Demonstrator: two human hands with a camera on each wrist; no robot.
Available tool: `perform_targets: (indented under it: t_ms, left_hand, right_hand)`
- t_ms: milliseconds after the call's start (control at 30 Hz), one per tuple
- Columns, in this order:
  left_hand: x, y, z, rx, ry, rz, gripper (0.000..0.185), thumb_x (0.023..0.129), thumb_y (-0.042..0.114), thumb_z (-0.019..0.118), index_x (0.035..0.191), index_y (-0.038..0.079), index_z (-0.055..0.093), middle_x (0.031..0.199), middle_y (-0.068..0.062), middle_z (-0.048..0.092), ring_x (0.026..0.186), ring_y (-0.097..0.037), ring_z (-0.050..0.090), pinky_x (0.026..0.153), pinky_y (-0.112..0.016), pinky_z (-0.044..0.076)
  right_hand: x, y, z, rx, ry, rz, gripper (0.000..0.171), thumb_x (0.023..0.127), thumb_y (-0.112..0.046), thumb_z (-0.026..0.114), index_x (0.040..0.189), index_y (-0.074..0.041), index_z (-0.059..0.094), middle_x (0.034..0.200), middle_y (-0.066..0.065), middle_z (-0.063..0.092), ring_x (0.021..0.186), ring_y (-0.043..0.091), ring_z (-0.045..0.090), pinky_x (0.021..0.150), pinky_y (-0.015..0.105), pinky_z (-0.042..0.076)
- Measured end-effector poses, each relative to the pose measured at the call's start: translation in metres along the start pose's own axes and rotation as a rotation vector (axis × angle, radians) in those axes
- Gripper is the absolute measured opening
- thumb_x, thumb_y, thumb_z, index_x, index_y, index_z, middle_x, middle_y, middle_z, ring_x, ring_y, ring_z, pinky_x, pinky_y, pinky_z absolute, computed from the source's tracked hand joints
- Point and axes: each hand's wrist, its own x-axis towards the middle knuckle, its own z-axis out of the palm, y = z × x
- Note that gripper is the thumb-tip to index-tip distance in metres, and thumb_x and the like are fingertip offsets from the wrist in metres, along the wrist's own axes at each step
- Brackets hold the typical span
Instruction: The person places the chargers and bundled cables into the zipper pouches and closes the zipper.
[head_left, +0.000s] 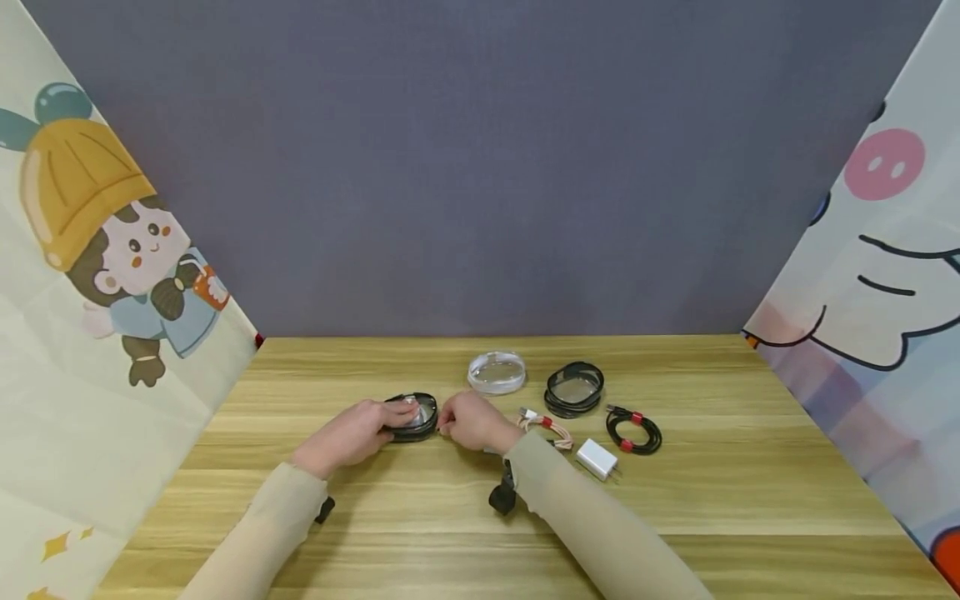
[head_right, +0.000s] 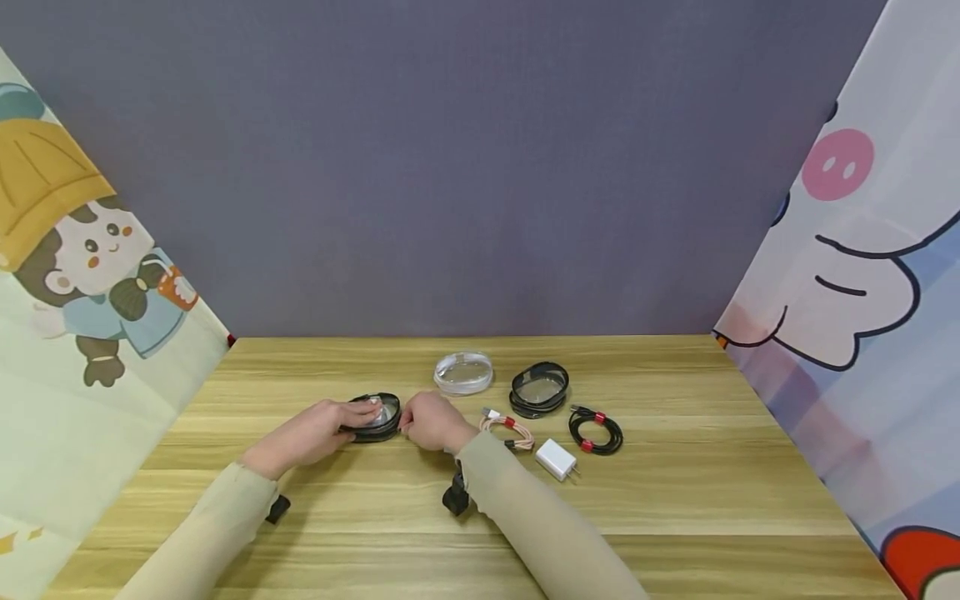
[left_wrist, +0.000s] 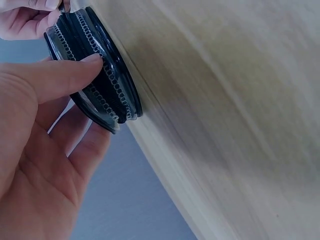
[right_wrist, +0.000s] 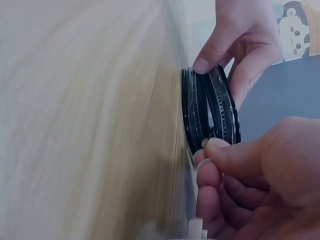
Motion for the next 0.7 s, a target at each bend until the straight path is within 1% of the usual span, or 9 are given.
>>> perform_targets:
  t_ms: [100, 233, 400, 533, 700]
  left_hand:
    - [0.0, 0.0, -0.001, -0.009, 0.0, -0.003, 0.052, 0.081, -0.005, 0.067, 0.129, 0.01, 0.056, 0.139, -0.005, 0.047, 0.124, -0.033, 0.046, 0.098, -0.044, 0.042]
    - [0.0, 0.001, -0.001, -0.016, 0.001, -0.001, 0.051, 0.081, -0.005, 0.067, 0.129, 0.009, 0.057, 0.139, -0.005, 0.048, 0.124, -0.034, 0.046, 0.097, -0.043, 0.043]
    - [-0.001, 0.001, 0.0, -0.003, 0.013, 0.004, 0.05, 0.081, -0.005, 0.067, 0.128, 0.009, 0.058, 0.138, -0.005, 0.049, 0.123, -0.033, 0.047, 0.096, -0.044, 0.043]
    - [-0.003, 0.002, 0.002, 0.019, 0.027, -0.011, 0.052, 0.081, -0.002, 0.068, 0.13, 0.009, 0.056, 0.137, -0.006, 0.05, 0.122, -0.032, 0.048, 0.097, -0.045, 0.043]
    - [-0.005, 0.008, 0.0, 0.081, 0.037, -0.032, 0.055, 0.079, 0.003, 0.073, 0.131, 0.009, 0.056, 0.134, -0.008, 0.053, 0.12, -0.032, 0.05, 0.096, -0.045, 0.043]
  right_hand:
    - [-0.001, -0.006, 0.0, 0.018, -0.016, 0.018, 0.009, 0.083, -0.011, 0.067, 0.074, -0.015, 0.069, 0.069, -0.011, 0.06, 0.066, 0.005, 0.053, 0.066, 0.021, 0.046]
    - [-0.002, -0.012, 0.003, 0.011, -0.023, 0.027, 0.009, 0.082, -0.013, 0.068, 0.074, -0.018, 0.068, 0.069, -0.012, 0.06, 0.067, 0.004, 0.053, 0.067, 0.02, 0.045]
    - [-0.002, -0.012, 0.007, 0.026, -0.015, 0.043, 0.01, 0.082, -0.014, 0.069, 0.074, -0.02, 0.068, 0.07, -0.014, 0.059, 0.068, 0.004, 0.053, 0.067, 0.02, 0.045]
    - [0.0, -0.011, 0.006, 0.046, -0.016, 0.059, 0.01, 0.083, -0.014, 0.068, 0.074, -0.019, 0.068, 0.07, -0.013, 0.059, 0.068, 0.005, 0.053, 0.068, 0.021, 0.045]
    - [0.004, -0.009, 0.005, 0.016, 0.011, 0.059, 0.011, 0.082, -0.013, 0.066, 0.073, -0.018, 0.067, 0.069, -0.012, 0.059, 0.07, 0.006, 0.054, 0.071, 0.022, 0.045]
